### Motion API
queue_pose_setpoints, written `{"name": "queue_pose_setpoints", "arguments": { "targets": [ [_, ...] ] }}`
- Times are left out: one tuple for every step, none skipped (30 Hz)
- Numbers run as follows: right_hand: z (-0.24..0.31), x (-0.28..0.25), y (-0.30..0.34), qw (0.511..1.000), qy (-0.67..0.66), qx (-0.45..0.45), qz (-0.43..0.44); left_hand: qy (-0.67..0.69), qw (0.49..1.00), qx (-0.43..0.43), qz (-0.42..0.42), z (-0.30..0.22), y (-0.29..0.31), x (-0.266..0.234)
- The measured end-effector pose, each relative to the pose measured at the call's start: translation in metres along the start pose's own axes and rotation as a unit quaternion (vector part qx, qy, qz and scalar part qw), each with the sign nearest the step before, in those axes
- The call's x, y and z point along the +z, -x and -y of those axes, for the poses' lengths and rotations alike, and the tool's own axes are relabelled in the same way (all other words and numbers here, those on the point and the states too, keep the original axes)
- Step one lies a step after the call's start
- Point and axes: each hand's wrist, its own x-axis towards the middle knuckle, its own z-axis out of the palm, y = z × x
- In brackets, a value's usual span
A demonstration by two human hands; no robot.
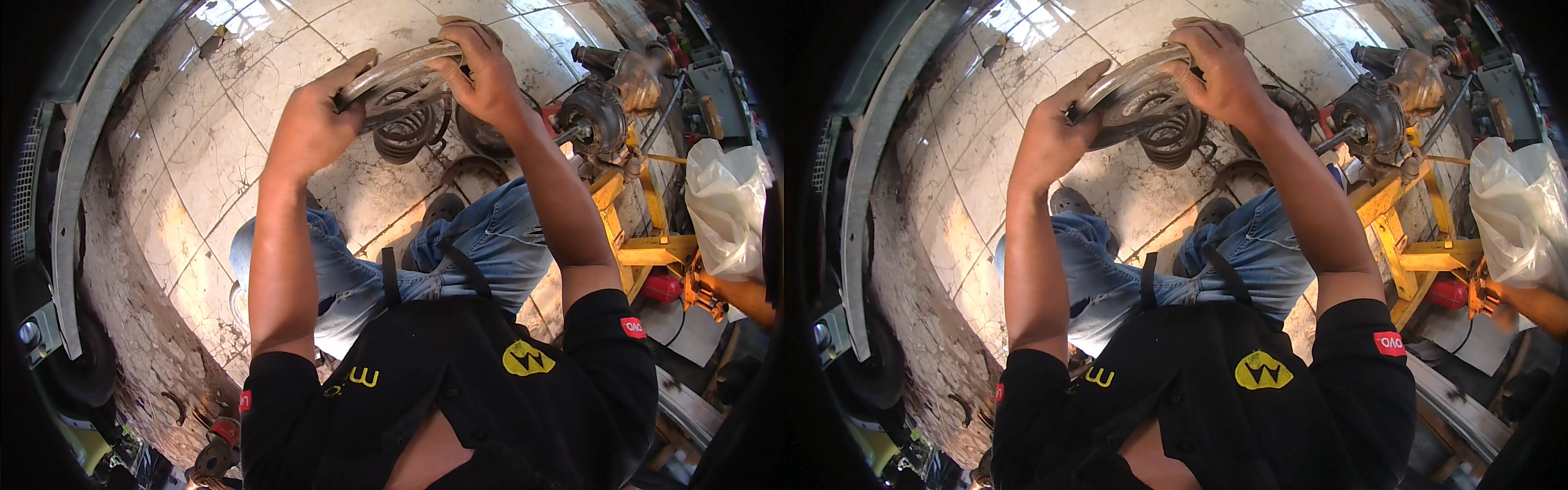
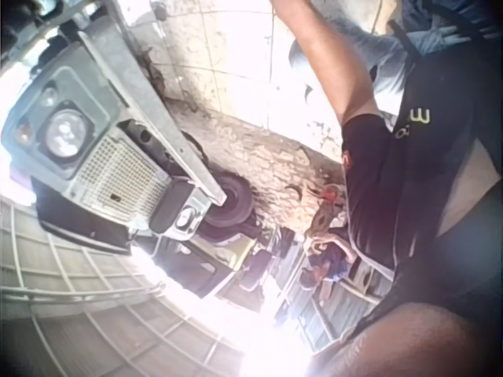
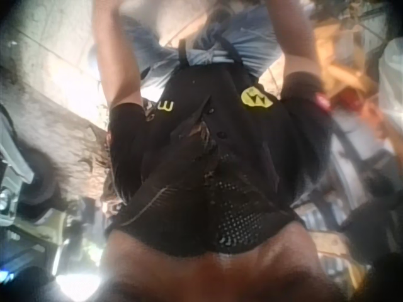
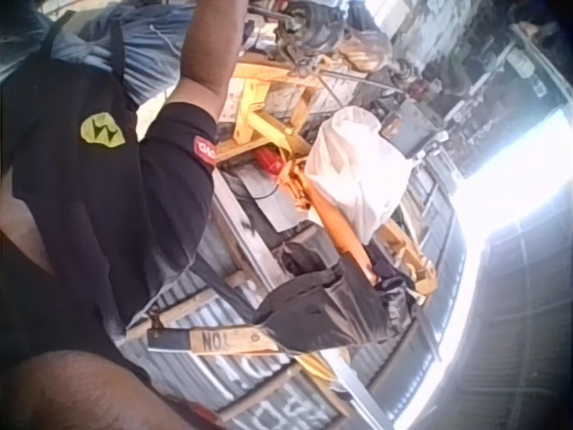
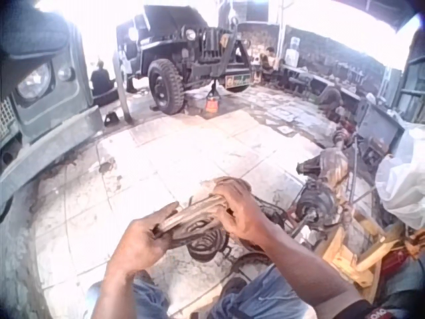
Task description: The person sits on the floor and scrubs brake shoes and springs with a sanding block. They rotate the parts to clean different surfaces and set them aside after scrubbing.
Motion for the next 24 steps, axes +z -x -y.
{"name": "queue_pose_setpoints", "arguments": {
  "targets": [
    [-0.004, -0.001, 0.001, 1.000, 0.001, 0.002, -0.004, 0.016, 1.000, -0.004, -0.007, 0.006, 0.000, -0.001],
    [-0.005, -0.001, 0.001, 1.000, 0.003, 0.003, -0.008, 0.022, 0.999, -0.020, 0.014, 0.011, -0.001, -0.003],
    [-0.005, -0.001, 0.001, 1.000, -0.001, 0.010, -0.005, 0.028, 0.998, -0.036, 0.035, 0.016, -0.003, -0.005],
    [-0.004, -0.001, 0.001, 1.000, -0.005, 0.018, -0.002, 0.034, 0.996, -0.052, 0.056, 0.020, -0.004, -0.005],
    [-0.002, 0.000, -0.002, 1.000, -0.010, 0.022, 0.000, 0.024, 0.997, -0.058, 0.050, 0.022, -0.005, -0.003],
    [-0.001, 0.001, -0.003, 1.000, -0.007, 0.021, 0.007, 0.015, 0.997, -0.064, 0.044, 0.022, -0.005, 0.001],
    [0.000, 0.002, -0.004, 1.000, -0.005, 0.020, 0.014, 0.006, 0.997, -0.069, 0.038, 0.021, -0.006, 0.004],
    [0.001, 0.002, -0.005, 1.000, -0.001, 0.019, 0.020, 0.011, 0.995, -0.091, 0.027, 0.019, -0.006, 0.005],
    [0.004, 0.002, -0.006, 0.999, 0.006, 0.017, 0.029, 0.003, 0.995, -0.095, 0.027, 0.020, -0.007, 0.004],
    [0.007, 0.002, -0.008, 0.999, 0.014, 0.015, 0.038, -0.006, 0.995, -0.099, 0.027, 0.021, -0.007, 0.003],
    [0.011, 0.001, -0.009, 0.998, 0.024, 0.015, 0.047, -0.013, 0.994, -0.101, 0.027, 0.022, -0.008, 0.002],
    [0.015, 0.001, -0.012, 0.996, 0.045, 0.020, 0.071, -0.010, 0.995, -0.097, 0.030, 0.023, -0.008, 0.002],
    [0.023, 0.003, -0.013, 0.993, 0.079, 0.023, 0.082, -0.007, 0.995, -0.092, 0.033, 0.024, -0.007, 0.001],
    [0.040, 0.008, -0.016, 0.989, 0.113, 0.023, 0.091, -0.004, 0.996, -0.087, 0.034, 0.025, -0.007, 0.001],
    [0.056, 0.013, -0.020, 0.984, 0.145, 0.025, 0.101, 0.008, 0.996, -0.086, 0.032, 0.027, -0.006, 0.001],
    [0.069, 0.017, -0.023, 0.986, 0.126, 0.012, 0.113, 0.021, 0.996, -0.085, 0.033, 0.031, -0.005, 0.002],
    [0.069, 0.016, -0.025, 0.987, 0.110, -0.002, 0.115, 0.034, 0.995, -0.084, 0.035, 0.030, -0.004, 0.002],
    [0.069, 0.016, -0.026, 0.989, 0.093, -0.016, 0.116, 0.018, 0.995, -0.088, 0.034, 0.024, -0.005, 0.001],
    [0.069, 0.016, -0.027, 0.990, 0.077, -0.030, 0.118, 0.014, 0.996, -0.082, 0.030, 0.026, -0.007, 0.002],
    [0.057, 0.013, -0.030, 0.981, 0.150, -0.034, 0.122, 0.010, 0.997, -0.075, 0.025, 0.030, -0.008, 0.004],
    [0.048, 0.008, -0.031, 0.985, 0.140, 0.020, 0.103, 0.007, 0.997, -0.069, 0.017, 0.031, -0.010, 0.005],
    [0.039, 0.003, -0.029, 0.985, 0.129, 0.075, 0.083, 0.007, 0.997, -0.077, 0.020, 0.031, -0.012, 0.004],
    [0.036, 0.001, -0.031, 0.983, 0.116, 0.129, 0.065, 0.006, 0.996, -0.087, 0.023, 0.030, -0.013, 0.005],
    [0.039, 0.007, -0.032, 0.967, 0.177, 0.158, 0.095, 0.005, 0.995, -0.098, 0.026, 0.030, -0.014, 0.006]
  ]
}}
